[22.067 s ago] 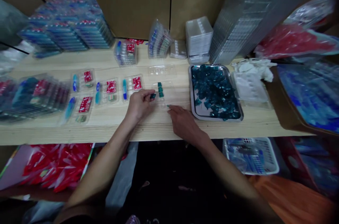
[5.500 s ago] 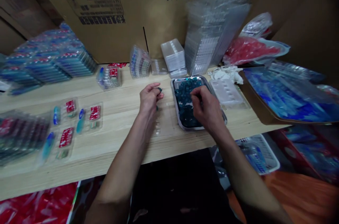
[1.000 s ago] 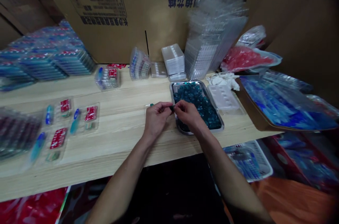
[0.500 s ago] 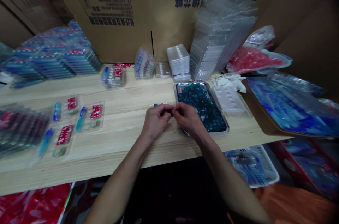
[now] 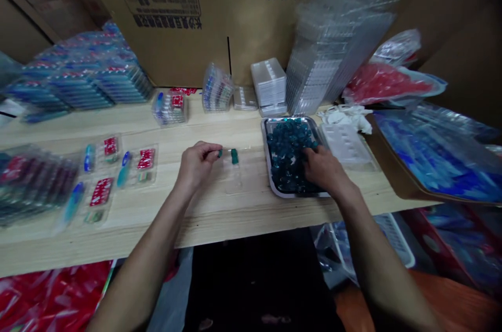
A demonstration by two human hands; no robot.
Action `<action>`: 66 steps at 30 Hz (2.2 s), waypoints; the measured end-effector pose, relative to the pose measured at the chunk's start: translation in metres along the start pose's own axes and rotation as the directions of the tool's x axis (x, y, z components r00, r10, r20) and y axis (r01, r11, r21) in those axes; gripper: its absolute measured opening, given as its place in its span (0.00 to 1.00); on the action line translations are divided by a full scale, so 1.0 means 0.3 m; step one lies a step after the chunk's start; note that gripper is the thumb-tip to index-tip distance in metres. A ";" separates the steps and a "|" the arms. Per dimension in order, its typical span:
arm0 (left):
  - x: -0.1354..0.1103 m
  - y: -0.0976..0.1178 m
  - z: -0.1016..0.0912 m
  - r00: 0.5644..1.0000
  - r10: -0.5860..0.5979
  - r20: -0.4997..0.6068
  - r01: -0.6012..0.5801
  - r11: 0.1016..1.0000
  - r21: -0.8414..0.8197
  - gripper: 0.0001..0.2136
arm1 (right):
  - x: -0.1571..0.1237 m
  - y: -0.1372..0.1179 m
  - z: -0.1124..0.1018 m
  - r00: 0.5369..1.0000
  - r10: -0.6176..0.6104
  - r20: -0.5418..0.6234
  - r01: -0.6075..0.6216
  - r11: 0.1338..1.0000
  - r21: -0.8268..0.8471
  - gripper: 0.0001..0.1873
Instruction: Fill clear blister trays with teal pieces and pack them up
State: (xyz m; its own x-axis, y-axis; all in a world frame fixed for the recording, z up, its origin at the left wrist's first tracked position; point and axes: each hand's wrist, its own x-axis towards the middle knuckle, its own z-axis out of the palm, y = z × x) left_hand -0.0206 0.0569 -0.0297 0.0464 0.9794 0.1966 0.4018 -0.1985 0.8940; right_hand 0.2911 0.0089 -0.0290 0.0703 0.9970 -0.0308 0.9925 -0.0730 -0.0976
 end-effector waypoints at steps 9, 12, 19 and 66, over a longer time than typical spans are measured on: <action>-0.016 -0.061 0.122 0.915 0.227 0.332 -0.346 0.867 0.359 0.08 | -0.014 -0.002 0.035 0.999 0.055 0.005 -0.054 0.994 -0.095 0.14; -0.022 -0.074 0.119 0.919 0.233 0.319 -0.344 0.869 0.355 0.09 | -0.012 0.014 0.032 0.995 0.079 -0.068 -0.079 0.997 -0.004 0.14; -0.044 -0.111 0.116 0.930 0.197 0.311 -0.292 0.910 0.295 0.08 | 0.010 0.046 0.056 0.978 0.097 -0.187 -0.023 0.931 0.363 0.12; -0.117 -0.034 0.069 0.995 0.014 0.101 -0.019 0.998 0.055 0.10 | -0.032 -0.035 0.060 0.998 -0.022 0.053 0.025 0.999 -0.042 0.18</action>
State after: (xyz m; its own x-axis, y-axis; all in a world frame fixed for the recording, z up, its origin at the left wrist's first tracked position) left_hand -0.0074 0.0253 -0.0541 0.1438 0.9754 0.1672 0.4507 -0.2149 0.8664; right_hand 0.2782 -0.0005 -0.0457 0.0426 0.9957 -0.0816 0.9973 -0.0473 -0.0567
